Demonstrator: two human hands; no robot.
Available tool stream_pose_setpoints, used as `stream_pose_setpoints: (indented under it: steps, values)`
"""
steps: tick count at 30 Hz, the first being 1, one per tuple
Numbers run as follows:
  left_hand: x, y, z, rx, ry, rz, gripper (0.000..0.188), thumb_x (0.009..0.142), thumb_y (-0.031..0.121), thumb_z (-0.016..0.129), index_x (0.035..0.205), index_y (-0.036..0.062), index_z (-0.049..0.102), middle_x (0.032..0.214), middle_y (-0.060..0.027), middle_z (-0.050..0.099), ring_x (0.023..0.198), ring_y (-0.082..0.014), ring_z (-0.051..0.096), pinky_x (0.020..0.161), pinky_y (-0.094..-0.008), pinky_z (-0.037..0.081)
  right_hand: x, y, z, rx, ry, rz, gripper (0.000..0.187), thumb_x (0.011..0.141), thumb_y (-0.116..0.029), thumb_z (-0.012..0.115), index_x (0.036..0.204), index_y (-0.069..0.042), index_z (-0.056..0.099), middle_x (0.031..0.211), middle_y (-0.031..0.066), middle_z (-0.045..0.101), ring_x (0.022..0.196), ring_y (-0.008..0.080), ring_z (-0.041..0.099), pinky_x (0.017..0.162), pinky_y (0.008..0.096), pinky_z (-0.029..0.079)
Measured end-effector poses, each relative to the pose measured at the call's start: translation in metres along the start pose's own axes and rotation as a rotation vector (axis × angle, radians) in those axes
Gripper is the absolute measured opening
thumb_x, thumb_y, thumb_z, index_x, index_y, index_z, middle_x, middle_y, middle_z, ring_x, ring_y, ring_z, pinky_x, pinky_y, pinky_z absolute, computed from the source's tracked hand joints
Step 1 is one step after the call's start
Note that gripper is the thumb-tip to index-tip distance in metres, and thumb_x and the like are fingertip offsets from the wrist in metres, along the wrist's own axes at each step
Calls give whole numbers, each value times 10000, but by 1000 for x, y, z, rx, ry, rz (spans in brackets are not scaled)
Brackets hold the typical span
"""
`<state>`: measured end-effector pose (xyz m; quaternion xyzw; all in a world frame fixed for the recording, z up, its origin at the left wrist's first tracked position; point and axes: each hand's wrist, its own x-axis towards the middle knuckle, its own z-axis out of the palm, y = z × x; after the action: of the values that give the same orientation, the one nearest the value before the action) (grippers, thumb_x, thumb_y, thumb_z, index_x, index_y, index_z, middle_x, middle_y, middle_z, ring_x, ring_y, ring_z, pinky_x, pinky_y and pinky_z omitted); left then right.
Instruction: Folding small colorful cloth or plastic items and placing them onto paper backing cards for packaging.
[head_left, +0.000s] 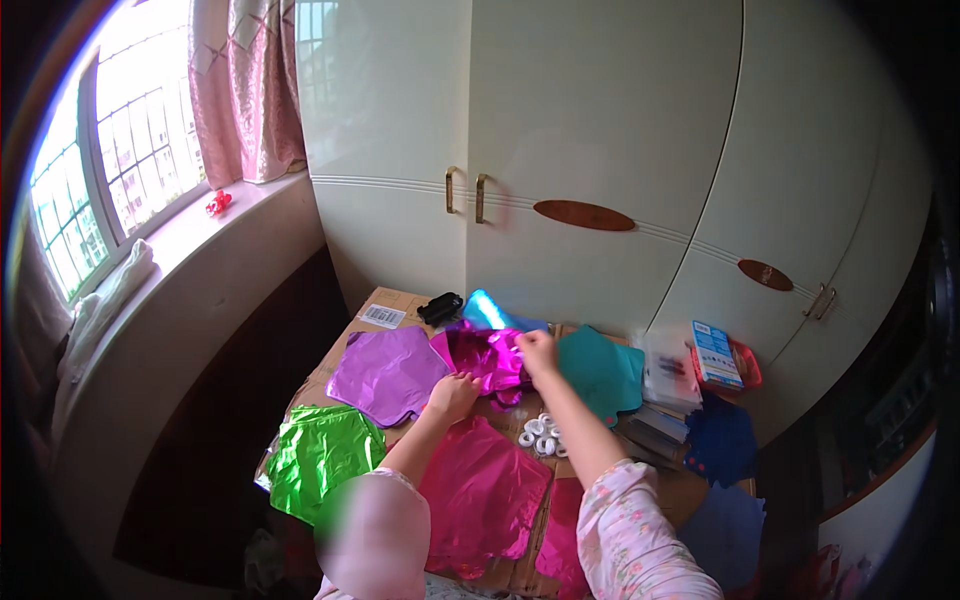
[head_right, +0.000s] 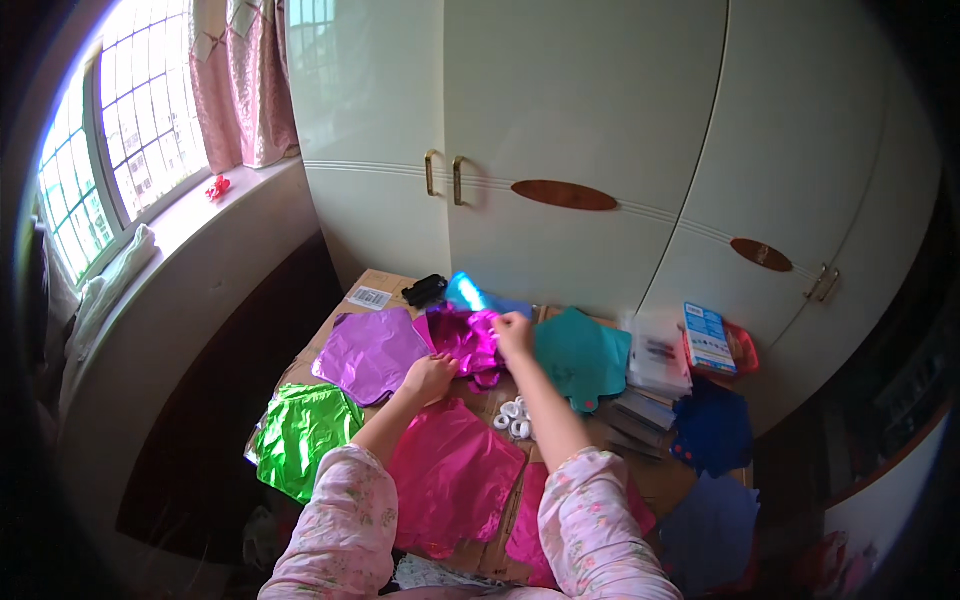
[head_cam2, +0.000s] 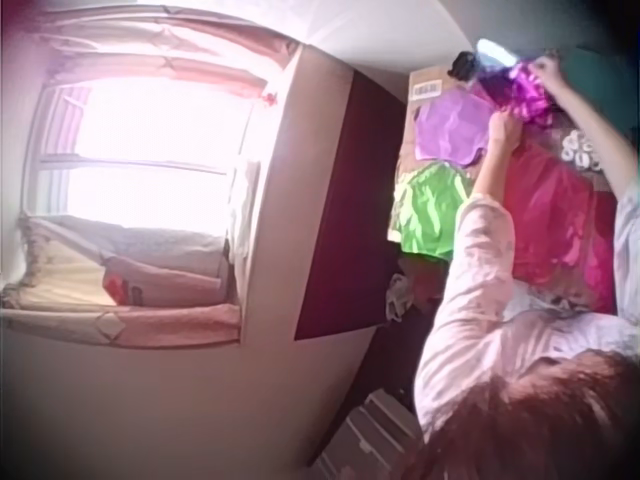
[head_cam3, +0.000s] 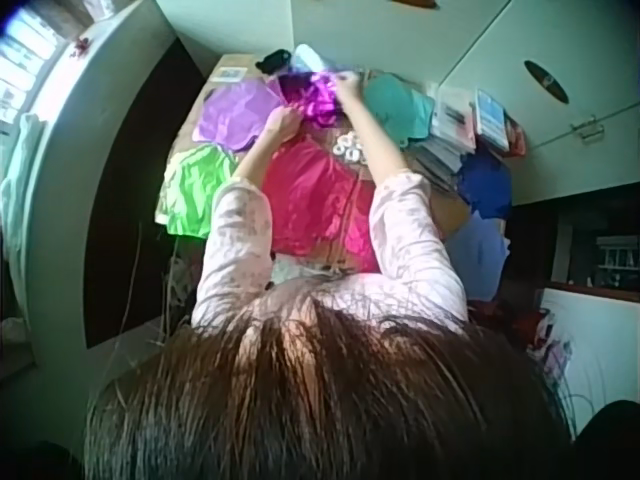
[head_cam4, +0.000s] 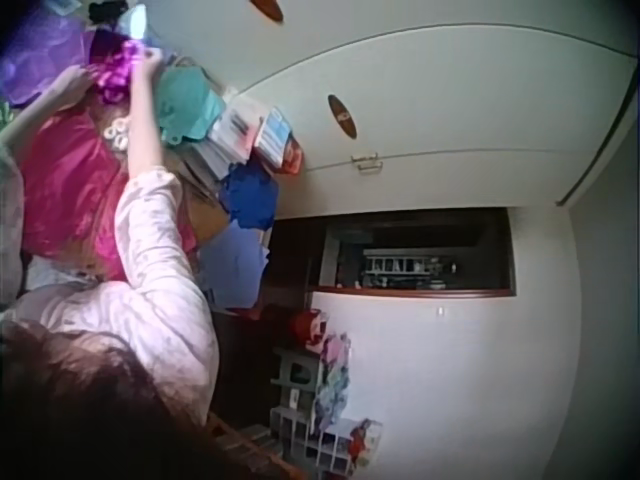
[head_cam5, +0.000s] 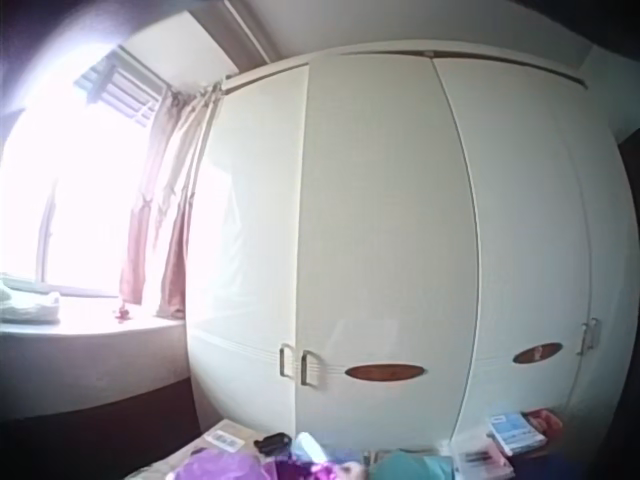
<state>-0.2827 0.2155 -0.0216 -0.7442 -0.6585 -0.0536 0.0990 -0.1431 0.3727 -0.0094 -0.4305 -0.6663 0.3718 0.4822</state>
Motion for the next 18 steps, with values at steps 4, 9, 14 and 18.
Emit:
stream_pose_setpoints:
  steps: [4, 9, 14, 18]
  values:
    - [1, 2, 7, -11, 104, -3, 156, 791, 110, 524, 922, 40, 572, 943, -103, 632, 919, -246, 632, 833, -343, 503, 56, -1, -66, 175, 181, 66, 137, 755, -125, 678, 815, -6, 647, 730, 47, 643, 669, 128, 582, 628, 291, 476]
    - [-5, -2, 15, -13, 204, -25, 146, 816, 133, 503, 890, 48, 597, 901, -88, 648, 898, -224, 639, 810, -335, 510, 91, -42, -141, 177, 343, 21, 141, 817, -157, 670, 812, -21, 632, 734, 10, 609, 657, 97, 523, 607, 276, 434]
    - [3, 5, 15, -13, 163, -31, 144, 814, 138, 508, 893, 55, 594, 900, -93, 647, 894, -234, 640, 809, -340, 510, 108, -73, -204, -73, 549, -149, 189, 821, -193, 671, 818, -7, 642, 714, 27, 621, 648, 113, 542, 609, 290, 437]
    - [-1, 0, 10, -20, 111, -53, 140, 810, 137, 518, 898, 61, 594, 918, -105, 650, 913, -244, 641, 822, -339, 508, 79, -135, -195, -271, 496, -357, 208, 833, -247, 652, 871, -43, 643, 750, 138, 658, 707, 286, 645, 640, 385, 482]
